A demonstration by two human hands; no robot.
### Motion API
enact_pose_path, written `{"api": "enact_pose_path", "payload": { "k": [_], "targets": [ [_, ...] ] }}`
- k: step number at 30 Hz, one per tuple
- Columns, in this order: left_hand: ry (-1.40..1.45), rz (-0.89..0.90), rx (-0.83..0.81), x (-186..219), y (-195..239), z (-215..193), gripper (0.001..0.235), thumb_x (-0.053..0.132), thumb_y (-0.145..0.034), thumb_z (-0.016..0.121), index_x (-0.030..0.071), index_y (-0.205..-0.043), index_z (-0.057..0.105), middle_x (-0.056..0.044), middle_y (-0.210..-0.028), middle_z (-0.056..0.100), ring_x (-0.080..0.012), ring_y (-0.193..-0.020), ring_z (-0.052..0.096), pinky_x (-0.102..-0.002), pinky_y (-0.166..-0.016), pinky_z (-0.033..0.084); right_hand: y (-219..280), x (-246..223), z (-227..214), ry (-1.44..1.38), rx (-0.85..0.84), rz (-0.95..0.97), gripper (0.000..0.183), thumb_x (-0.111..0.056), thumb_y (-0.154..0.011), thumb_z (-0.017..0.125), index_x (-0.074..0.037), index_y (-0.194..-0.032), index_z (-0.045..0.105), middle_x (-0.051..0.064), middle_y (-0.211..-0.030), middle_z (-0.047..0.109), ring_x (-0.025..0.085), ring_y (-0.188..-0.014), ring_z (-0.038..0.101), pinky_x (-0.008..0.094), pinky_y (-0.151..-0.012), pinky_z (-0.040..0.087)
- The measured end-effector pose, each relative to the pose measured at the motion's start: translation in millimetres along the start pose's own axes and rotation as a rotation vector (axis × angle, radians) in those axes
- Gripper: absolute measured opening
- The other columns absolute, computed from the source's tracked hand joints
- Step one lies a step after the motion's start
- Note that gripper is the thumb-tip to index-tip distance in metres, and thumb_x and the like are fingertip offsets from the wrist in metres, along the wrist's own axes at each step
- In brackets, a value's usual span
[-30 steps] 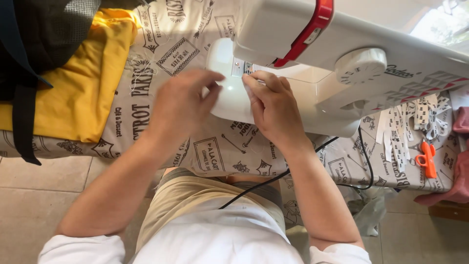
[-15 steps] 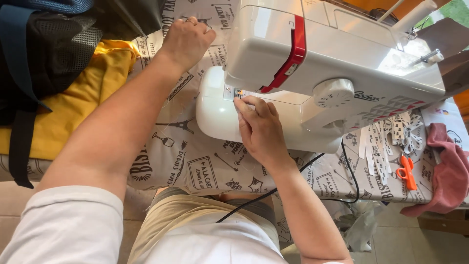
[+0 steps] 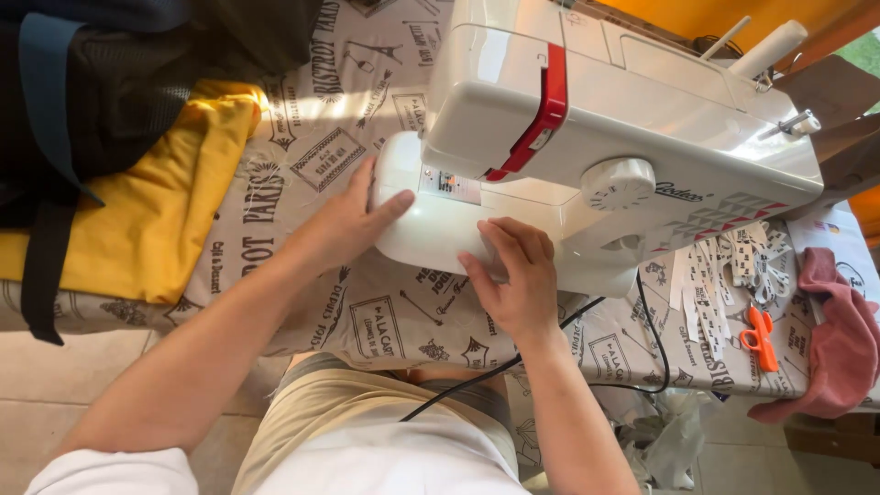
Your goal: Cutting small white labels from a strip and sewing them using a sewing machine.
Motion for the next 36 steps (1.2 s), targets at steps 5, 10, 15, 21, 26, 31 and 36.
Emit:
{"api": "enact_pose_path", "payload": {
  "k": [5, 10, 15, 21, 26, 31, 36],
  "targets": [
    [0.07, -0.002, -0.004, -5, -6, -1, 0.111, 0.065, -0.087, 0.059, -0.001, -0.161, 0.01, -0.04, -0.152, 0.037, -0.0547, -0.134, 0.048, -0.061, -0.098, 0.052, 4, -3, 2, 0.074, -0.005, -0.029, 0.063, -0.044, -0.086, 0.084, -0.009, -0.134, 0.062, 0.007, -0.12, 0.063, 0.024, -0.112, 0.063, 0.038, -0.103, 0.047],
    [0.19, 0.016, -0.021, -2, -5, 1, 0.109, 0.054, -0.087, 0.066, -0.001, -0.162, 0.009, -0.04, -0.154, 0.032, -0.0544, -0.134, 0.048, -0.052, -0.084, 0.064, 8, -2, 1, 0.104, -0.021, -0.015, 0.079, -0.05, -0.078, 0.088, -0.01, -0.138, 0.058, 0.008, -0.121, 0.063, 0.025, -0.114, 0.062, 0.041, -0.104, 0.045],
    [0.245, 0.013, -0.009, 5, 1, 3, 0.107, 0.05, -0.086, 0.069, 0.0, -0.162, 0.01, -0.037, -0.157, 0.03, -0.0548, -0.136, 0.044, -0.055, -0.083, 0.064, 18, 9, 7, 0.128, 0.005, 0.011, 0.089, -0.05, -0.07, 0.094, -0.011, -0.141, 0.057, 0.007, -0.119, 0.067, 0.026, -0.112, 0.062, 0.04, -0.103, 0.045],
    [0.268, 0.022, -0.008, 6, -2, 4, 0.108, 0.046, -0.085, 0.07, -0.001, -0.161, 0.01, -0.04, -0.157, 0.027, -0.0582, -0.135, 0.043, -0.057, -0.082, 0.064, 20, 13, 8, 0.143, 0.032, 0.022, 0.094, -0.052, -0.066, 0.095, -0.018, -0.145, 0.057, 0.0, -0.112, 0.073, 0.021, -0.107, 0.064, 0.038, -0.098, 0.048],
    [0.266, 0.01, -0.004, 4, -7, 4, 0.11, 0.048, -0.084, 0.069, 0.0, -0.162, 0.009, -0.038, -0.159, 0.024, -0.0561, -0.137, 0.043, -0.055, -0.084, 0.064, 20, 11, 11, 0.159, 0.061, 0.015, 0.094, -0.053, -0.064, 0.095, -0.02, -0.144, 0.058, 0.0, -0.11, 0.075, 0.022, -0.104, 0.064, 0.039, -0.095, 0.05],
    [0.297, 0.049, -0.009, -6, -18, 11, 0.107, 0.046, -0.083, 0.072, 0.004, -0.163, 0.013, -0.035, -0.159, 0.026, -0.0561, -0.133, 0.047, -0.06, -0.08, 0.063, 22, 11, 12, 0.211, 0.125, -0.046, 0.09, -0.06, -0.068, 0.09, -0.019, -0.143, 0.06, -0.002, -0.109, 0.074, 0.021, -0.1, 0.062, 0.039, -0.091, 0.05],
    [0.384, -0.079, 0.069, -32, -9, -14, 0.076, 0.035, -0.089, 0.068, 0.001, -0.153, 0.044, -0.036, -0.139, 0.052, -0.0535, -0.118, 0.059, -0.064, -0.075, 0.059, 19, 8, 18, 0.226, 0.135, -0.113, 0.073, -0.061, -0.082, 0.078, -0.019, -0.14, 0.06, -0.005, -0.107, 0.072, 0.02, -0.097, 0.059, 0.039, -0.087, 0.05]
  ]
}}
Point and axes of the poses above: each hand's wrist, its own y-axis away from the middle knuckle, its own z-axis out of the palm, x = y × z, the point moved 5 cm from there along -y, towards the middle knuckle
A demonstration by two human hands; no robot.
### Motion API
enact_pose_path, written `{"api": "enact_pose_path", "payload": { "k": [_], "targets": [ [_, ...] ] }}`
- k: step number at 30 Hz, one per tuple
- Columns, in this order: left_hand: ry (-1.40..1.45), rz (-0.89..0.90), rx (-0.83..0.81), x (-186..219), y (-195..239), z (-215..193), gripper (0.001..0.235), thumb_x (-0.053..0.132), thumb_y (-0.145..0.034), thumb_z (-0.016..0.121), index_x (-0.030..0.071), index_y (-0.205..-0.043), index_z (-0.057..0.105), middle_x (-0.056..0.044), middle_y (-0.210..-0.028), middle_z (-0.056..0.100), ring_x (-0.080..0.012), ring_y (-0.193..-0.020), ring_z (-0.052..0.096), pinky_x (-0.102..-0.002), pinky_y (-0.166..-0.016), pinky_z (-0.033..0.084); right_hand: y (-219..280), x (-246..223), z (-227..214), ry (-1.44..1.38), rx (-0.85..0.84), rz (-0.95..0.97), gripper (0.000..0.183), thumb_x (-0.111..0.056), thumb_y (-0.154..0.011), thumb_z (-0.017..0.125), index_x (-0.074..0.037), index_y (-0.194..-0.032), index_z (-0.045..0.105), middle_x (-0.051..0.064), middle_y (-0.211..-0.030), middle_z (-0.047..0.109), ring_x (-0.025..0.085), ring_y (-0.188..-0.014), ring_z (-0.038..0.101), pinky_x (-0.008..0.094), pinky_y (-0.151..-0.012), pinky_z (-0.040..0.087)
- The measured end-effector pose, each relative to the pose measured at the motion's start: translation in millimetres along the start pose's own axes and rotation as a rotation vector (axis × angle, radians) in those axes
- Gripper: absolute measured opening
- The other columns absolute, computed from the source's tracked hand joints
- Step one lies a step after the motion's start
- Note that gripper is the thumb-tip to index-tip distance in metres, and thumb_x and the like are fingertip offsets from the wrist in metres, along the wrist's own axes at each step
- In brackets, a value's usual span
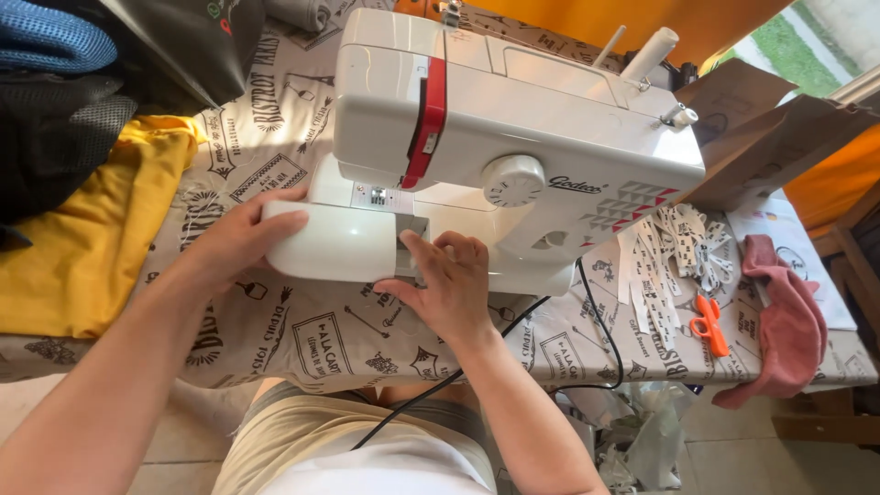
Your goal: Cutting small white labels from a strip and sewing them using a sewing machine.
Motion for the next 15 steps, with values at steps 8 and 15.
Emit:
{"api": "enact_pose_path", "payload": {
  "k": [8, 15],
  "targets": [
    [0.045, -0.11, 0.114, -57, 0, -91, 0.041, 0.03, -0.088, 0.069, 0.013, -0.124, 0.058, -0.008, -0.111, 0.064, -0.0196, -0.094, 0.062, -0.033, -0.056, 0.046, -6, -2, -12, -0.04, -0.043, 0.023, 0.088, -0.075, -0.085, 0.074, -0.014, -0.145, 0.051, 0.002, -0.149, 0.058, 0.022, -0.117, 0.064, 0.036, -0.102, 0.045],
    [-0.039, -0.203, 0.198, -74, 7, -157, 0.045, 0.032, -0.1, 0.059, 0.008, -0.138, 0.056, -0.013, -0.125, 0.059, -0.0251, -0.107, 0.058, -0.041, -0.059, 0.051, -7, -5, -14, -0.008, -0.065, 0.044, 0.073, -0.069, -0.093, 0.065, -0.013, -0.138, 0.054, 0.005, -0.139, 0.064, 0.025, -0.111, 0.064, 0.038, -0.097, 0.047]
  ]
}}
Point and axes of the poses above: each hand's wrist, its own y-axis away from the middle knuckle, its own z-axis out of the palm, x = y × z, the point moved 5 cm from there along -y, towards the middle knuckle
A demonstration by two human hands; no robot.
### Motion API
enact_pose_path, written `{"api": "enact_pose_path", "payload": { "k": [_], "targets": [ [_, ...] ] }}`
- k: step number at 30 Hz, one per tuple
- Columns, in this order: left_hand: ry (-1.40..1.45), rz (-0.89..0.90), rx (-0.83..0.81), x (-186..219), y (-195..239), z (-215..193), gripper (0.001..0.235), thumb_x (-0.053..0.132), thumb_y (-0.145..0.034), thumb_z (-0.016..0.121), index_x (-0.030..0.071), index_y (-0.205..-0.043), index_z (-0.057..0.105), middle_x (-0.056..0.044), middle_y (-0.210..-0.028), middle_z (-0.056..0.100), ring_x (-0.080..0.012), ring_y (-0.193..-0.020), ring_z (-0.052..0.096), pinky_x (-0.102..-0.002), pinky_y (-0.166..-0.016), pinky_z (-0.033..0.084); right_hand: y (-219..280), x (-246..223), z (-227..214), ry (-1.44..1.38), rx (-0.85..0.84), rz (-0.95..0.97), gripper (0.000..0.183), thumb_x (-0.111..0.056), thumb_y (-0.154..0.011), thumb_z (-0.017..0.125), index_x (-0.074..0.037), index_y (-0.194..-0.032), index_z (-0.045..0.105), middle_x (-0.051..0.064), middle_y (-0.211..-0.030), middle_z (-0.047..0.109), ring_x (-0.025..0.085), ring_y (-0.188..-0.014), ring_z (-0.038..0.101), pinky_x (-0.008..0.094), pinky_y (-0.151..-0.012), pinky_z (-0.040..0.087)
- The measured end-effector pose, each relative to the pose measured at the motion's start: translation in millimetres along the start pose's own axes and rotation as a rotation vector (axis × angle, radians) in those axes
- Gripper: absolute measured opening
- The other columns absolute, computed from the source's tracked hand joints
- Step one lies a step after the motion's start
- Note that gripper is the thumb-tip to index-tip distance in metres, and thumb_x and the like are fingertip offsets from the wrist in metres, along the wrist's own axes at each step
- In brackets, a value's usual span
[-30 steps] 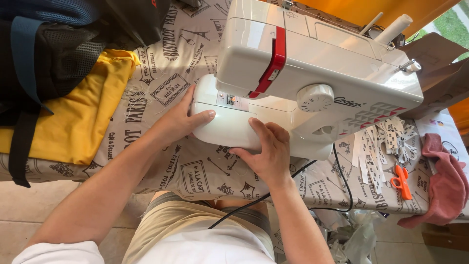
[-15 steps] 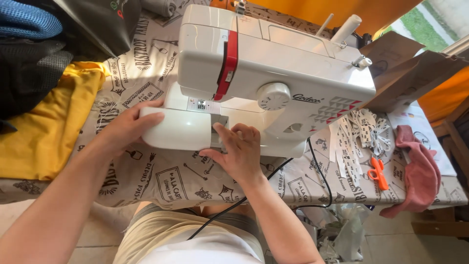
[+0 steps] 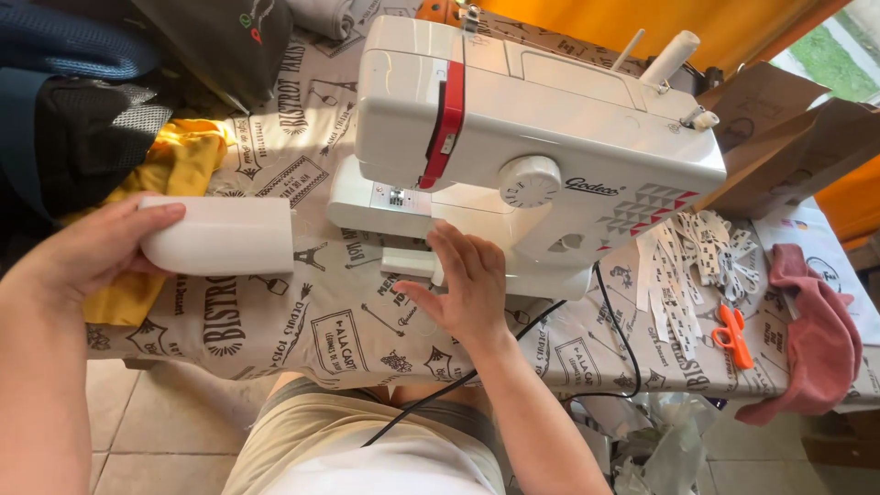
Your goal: Cutting small white labels from a strip and sewing them using a sewing machine.
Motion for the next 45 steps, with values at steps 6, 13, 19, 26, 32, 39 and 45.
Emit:
{"api": "enact_pose_path", "payload": {
  "k": [6, 13, 19, 26, 32, 39, 45],
  "targets": [
    [-0.792, 0.197, 0.415, 59, 41, 5, 0.053, 0.052, -0.1, 0.063, 0.011, -0.132, 0.066, -0.024, -0.132, 0.057, -0.0416, -0.114, 0.06, -0.051, -0.096, 0.045, 11, 5, 7, -0.03, 0.019, 0.003, 0.058, -0.049, -0.102, 0.064, -0.006, -0.139, 0.051, 0.013, -0.137, 0.063, 0.031, -0.115, 0.064, 0.042, -0.097, 0.047],
    [-1.187, 1.043, 0.486, 39, 58, 206, 0.052, 0.021, -0.108, 0.051, 0.002, -0.155, 0.043, -0.015, -0.159, 0.041, -0.0369, -0.154, 0.023, -0.044, -0.131, 0.01, 6, 4, 9, -0.019, 0.104, -0.05, 0.058, -0.047, -0.099, 0.065, -0.006, -0.137, 0.051, 0.016, -0.125, 0.063, 0.03, -0.103, 0.065, 0.044, -0.09, 0.051],
    [-0.824, 1.111, 0.612, 34, 54, 209, 0.066, 0.018, -0.103, 0.062, 0.003, -0.161, 0.033, -0.024, -0.136, 0.065, -0.0345, -0.135, 0.058, -0.05, -0.124, 0.024, 15, 9, 12, 0.008, 0.137, -0.035, 0.056, -0.047, -0.1, 0.065, -0.005, -0.134, 0.054, 0.015, -0.129, 0.06, 0.028, -0.112, 0.064, 0.042, -0.095, 0.052],
    [-1.082, 1.153, 0.733, 22, 33, 225, 0.011, 0.025, -0.089, 0.078, 0.015, -0.09, 0.075, -0.003, -0.079, 0.066, -0.0244, -0.105, 0.065, -0.055, -0.118, 0.025, 8, 5, 8, 0.011, 0.129, 0.003, 0.047, -0.038, -0.1, 0.067, -0.006, -0.131, 0.055, 0.015, -0.126, 0.058, 0.028, -0.106, 0.065, 0.042, -0.092, 0.053],
    [-0.952, 1.14, 0.687, 25, 32, 247, 0.026, 0.005, -0.084, 0.076, 0.011, -0.108, 0.069, -0.004, -0.094, 0.057, -0.0253, -0.109, 0.051, -0.052, -0.098, 0.027, 6, 5, 7, 0.024, 0.121, 0.008, 0.045, -0.039, -0.099, 0.068, -0.008, -0.13, 0.056, 0.015, -0.124, 0.057, 0.025, -0.095, 0.065, 0.043, -0.089, 0.054],
    [-0.859, 1.052, 0.61, 29, 36, 258, 0.032, 0.005, -0.087, 0.077, 0.008, -0.118, 0.073, -0.01, -0.108, 0.059, -0.0297, -0.115, 0.048, -0.055, -0.096, 0.026, 8, 8, 8, 0.009, 0.109, 0.028, 0.046, -0.042, -0.097, 0.069, -0.011, -0.129, 0.057, 0.012, -0.125, 0.057, 0.022, -0.094, 0.066, 0.043, -0.09, 0.054],
    [-0.705, 0.887, 0.649, 36, 31, 262, 0.02, 0.021, -0.089, 0.078, 0.015, -0.107, 0.074, -0.002, -0.097, 0.061, -0.024, -0.107, 0.055, -0.052, -0.098, 0.028, 9, 10, 7, -0.022, 0.102, 0.051, 0.045, -0.042, -0.098, 0.07, -0.01, -0.129, 0.058, 0.014, -0.125, 0.057, 0.024, -0.093, 0.066, 0.044, -0.089, 0.055]
  ]
}}
Point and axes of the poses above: each hand's wrist, its own y-axis away from the middle knuckle, its own z-axis out of the palm, x = y × z, the point moved 5 cm from there along -y, towards the middle knuckle
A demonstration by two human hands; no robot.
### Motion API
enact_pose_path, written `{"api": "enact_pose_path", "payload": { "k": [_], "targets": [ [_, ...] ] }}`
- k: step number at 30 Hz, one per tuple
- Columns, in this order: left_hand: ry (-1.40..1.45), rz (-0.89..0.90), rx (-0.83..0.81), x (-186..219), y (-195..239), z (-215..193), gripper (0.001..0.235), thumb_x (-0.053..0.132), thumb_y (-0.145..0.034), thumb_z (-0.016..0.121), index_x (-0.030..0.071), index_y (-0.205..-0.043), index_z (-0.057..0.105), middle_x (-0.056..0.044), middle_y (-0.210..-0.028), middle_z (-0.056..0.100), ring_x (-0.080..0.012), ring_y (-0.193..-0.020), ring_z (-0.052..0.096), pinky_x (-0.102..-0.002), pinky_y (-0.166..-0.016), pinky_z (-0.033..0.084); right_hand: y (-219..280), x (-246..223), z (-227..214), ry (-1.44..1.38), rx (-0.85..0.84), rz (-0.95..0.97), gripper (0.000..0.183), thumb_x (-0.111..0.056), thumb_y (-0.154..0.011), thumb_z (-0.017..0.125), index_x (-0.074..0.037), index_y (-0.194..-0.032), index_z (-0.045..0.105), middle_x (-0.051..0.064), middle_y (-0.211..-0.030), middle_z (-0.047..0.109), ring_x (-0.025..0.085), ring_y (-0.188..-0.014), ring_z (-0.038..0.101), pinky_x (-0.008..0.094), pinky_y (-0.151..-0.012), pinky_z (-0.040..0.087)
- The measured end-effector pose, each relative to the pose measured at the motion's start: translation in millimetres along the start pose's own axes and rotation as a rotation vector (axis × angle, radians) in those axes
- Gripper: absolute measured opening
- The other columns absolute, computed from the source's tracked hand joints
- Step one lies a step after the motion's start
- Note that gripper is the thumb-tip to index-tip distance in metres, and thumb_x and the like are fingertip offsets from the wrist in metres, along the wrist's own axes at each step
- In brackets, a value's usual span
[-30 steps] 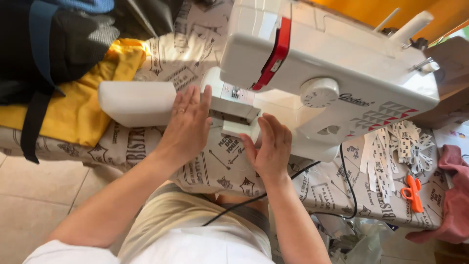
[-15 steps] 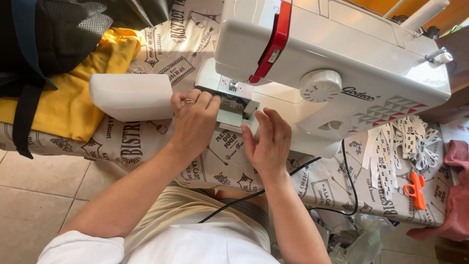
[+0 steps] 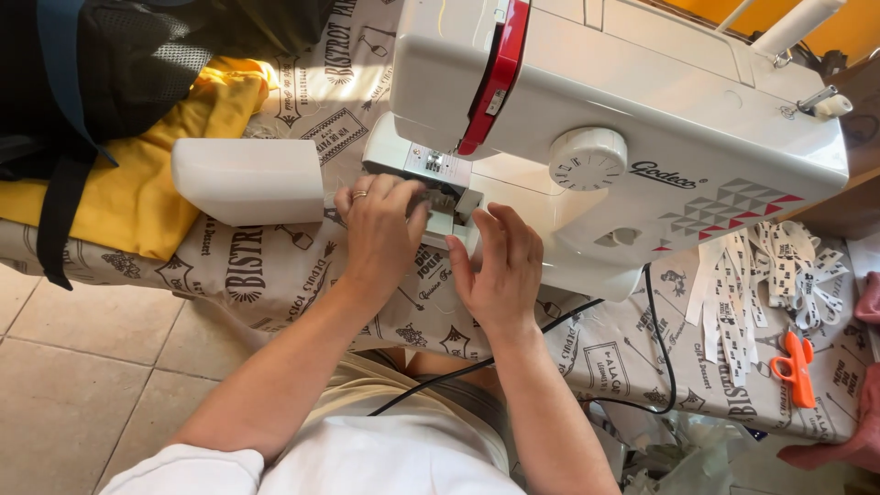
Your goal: Cutting small white labels from a strip and sewing them using a sewing machine.
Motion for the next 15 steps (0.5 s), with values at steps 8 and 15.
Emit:
{"api": "enact_pose_path", "payload": {
  "k": [8, 15],
  "targets": [
    [0.038, -0.049, 0.058, 1, -9, -12, 0.006, 0.025, -0.09, 0.079, 0.02, -0.09, 0.075, 0.001, -0.083, 0.064, -0.0215, -0.093, 0.062, -0.05, -0.098, 0.03, -4, -3, -7, -0.028, 0.002, -0.019, 0.04, -0.036, -0.099, 0.068, -0.009, -0.127, 0.058, 0.013, -0.123, 0.057, 0.024, -0.097, 0.066, 0.042, -0.093, 0.054],
    [0.226, -0.004, 0.093, 8, 9, -51, 0.006, 0.028, -0.091, 0.082, 0.025, -0.092, 0.077, 0.007, -0.084, 0.069, -0.0151, -0.094, 0.063, -0.037, -0.098, 0.031, 0, 3, -4, -0.07, 0.018, -0.019, 0.033, -0.023, -0.1, 0.067, -0.008, -0.128, 0.059, 0.012, -0.12, 0.058, 0.027, -0.105, 0.066, 0.04, -0.094, 0.053]
  ]
}}
Point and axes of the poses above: each hand's wrist, its own y-axis away from the middle knuckle, its own z-axis out of the palm, x = y × z, the point moved 5 cm from there along -y, towards the middle knuckle
